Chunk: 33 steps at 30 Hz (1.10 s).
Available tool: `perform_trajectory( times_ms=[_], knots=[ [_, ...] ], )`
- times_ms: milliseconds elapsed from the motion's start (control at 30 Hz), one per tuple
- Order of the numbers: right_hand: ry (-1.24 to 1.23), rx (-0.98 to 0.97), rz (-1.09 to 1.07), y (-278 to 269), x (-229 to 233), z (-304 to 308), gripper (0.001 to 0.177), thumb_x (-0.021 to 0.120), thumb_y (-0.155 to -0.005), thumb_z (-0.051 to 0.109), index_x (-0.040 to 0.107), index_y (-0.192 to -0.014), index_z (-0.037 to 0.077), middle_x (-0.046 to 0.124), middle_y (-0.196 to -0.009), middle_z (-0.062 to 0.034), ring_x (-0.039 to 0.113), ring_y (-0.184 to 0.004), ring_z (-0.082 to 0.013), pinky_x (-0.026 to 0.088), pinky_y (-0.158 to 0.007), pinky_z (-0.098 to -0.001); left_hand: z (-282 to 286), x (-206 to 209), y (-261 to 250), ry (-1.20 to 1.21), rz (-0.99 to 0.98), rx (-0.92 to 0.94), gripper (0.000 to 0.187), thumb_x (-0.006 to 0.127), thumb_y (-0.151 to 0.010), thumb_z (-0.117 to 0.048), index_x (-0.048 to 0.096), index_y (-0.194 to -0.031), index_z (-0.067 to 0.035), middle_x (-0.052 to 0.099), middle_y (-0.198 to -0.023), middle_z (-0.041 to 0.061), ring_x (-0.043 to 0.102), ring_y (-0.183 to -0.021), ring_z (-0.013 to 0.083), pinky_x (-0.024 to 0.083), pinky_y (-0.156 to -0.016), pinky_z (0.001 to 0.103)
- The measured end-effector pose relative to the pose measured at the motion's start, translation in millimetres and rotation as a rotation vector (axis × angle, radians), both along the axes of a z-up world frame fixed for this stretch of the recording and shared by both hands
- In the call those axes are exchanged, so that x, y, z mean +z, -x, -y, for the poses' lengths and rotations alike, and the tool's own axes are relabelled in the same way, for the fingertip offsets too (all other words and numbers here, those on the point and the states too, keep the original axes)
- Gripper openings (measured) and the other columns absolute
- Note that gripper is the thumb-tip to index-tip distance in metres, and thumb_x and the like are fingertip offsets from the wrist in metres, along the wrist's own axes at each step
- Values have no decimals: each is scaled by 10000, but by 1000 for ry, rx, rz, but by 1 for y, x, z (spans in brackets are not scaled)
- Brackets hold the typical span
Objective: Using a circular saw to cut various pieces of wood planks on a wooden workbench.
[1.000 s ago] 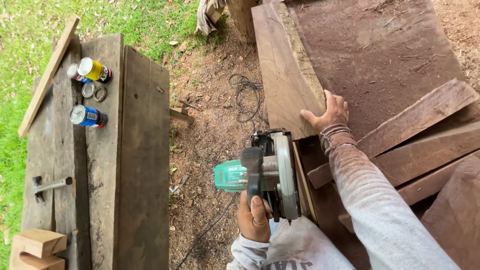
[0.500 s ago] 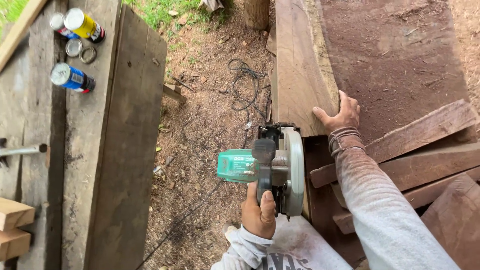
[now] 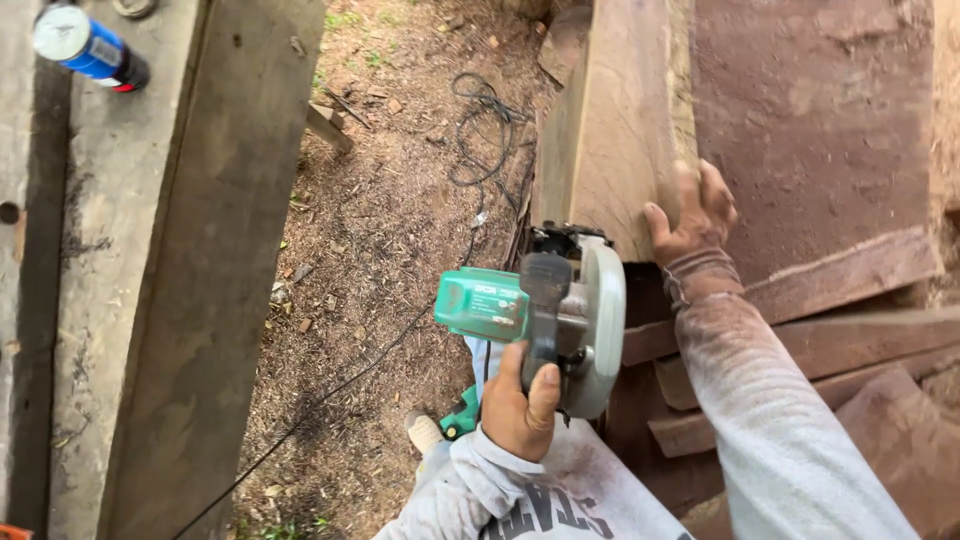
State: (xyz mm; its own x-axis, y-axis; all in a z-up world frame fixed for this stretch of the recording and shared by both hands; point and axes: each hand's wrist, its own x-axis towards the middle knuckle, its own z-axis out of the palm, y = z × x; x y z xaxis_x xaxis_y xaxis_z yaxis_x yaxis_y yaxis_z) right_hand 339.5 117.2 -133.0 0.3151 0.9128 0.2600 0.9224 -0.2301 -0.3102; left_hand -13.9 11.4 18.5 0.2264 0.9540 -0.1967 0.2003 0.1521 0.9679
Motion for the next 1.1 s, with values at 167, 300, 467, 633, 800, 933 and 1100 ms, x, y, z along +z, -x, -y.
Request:
perform_trajectory(
  times_ms=[167,300,467,633,800,933,1100],
  knots=[
    [15,124,-97,-9,-15,6,721,784,-989,631,534,-1544,244,334,-1681,-136,335,-1600,-378,323,-1314,-553,6,-7,-9,-11,-38,-34,551,537,-1015,-497,593,-1272,-12,699,-740,98,703,-647,228,562,-628,381],
    [50,214,-109,-17,-10,2,1122,818,-746,811,475,-1610,182,257,-1703,-203,233,-1569,-431,239,-1240,-635,12,-14,-26,124,238,66,590,569,-1028,-554,579,-1191,12,571,-689,30,546,-593,123,448,-539,270],
    [40,254,-136,-15,-8,2,1289,836,-655,874,434,-1650,161,226,-1724,-193,156,-1597,-438,190,-1263,-651,17,-3,-37,121,239,95,658,542,-1022,-616,552,-1225,10,551,-674,34,517,-568,112,411,-522,255],
    [59,261,-138,-16,-17,-2,1334,856,-614,883,415,-1634,146,192,-1692,-216,148,-1554,-432,154,-1191,-696,28,-10,-37,108,260,154,719,528,-998,-651,548,-1200,39,565,-694,63,538,-556,131,445,-494,271],
    [44,278,-135,-14,-16,0,1308,847,-651,872,410,-1652,152,199,-1711,-200,138,-1586,-413,156,-1220,-696,20,-9,-41,115,251,182,728,518,-989,-660,557,-1176,43,573,-676,71,551,-525,138,450,-474,270],
    [64,263,-145,-18,-19,1,1279,834,-678,854,407,-1666,163,198,-1720,-182,127,-1598,-402,152,-1240,-688,11,-6,-46,103,247,145,724,520,-989,-655,557,-1172,44,569,-662,72,542,-510,133,431,-454,263],
    [96,263,-169,-15,-9,-2,1273,821,-705,873,378,-1664,164,176,-1712,-196,116,-1592,-407,132,-1233,-693,11,-5,-44,102,247,134,739,533,-979,-670,557,-1204,34,556,-696,53,550,-549,126,453,-484,268]
  ],
)
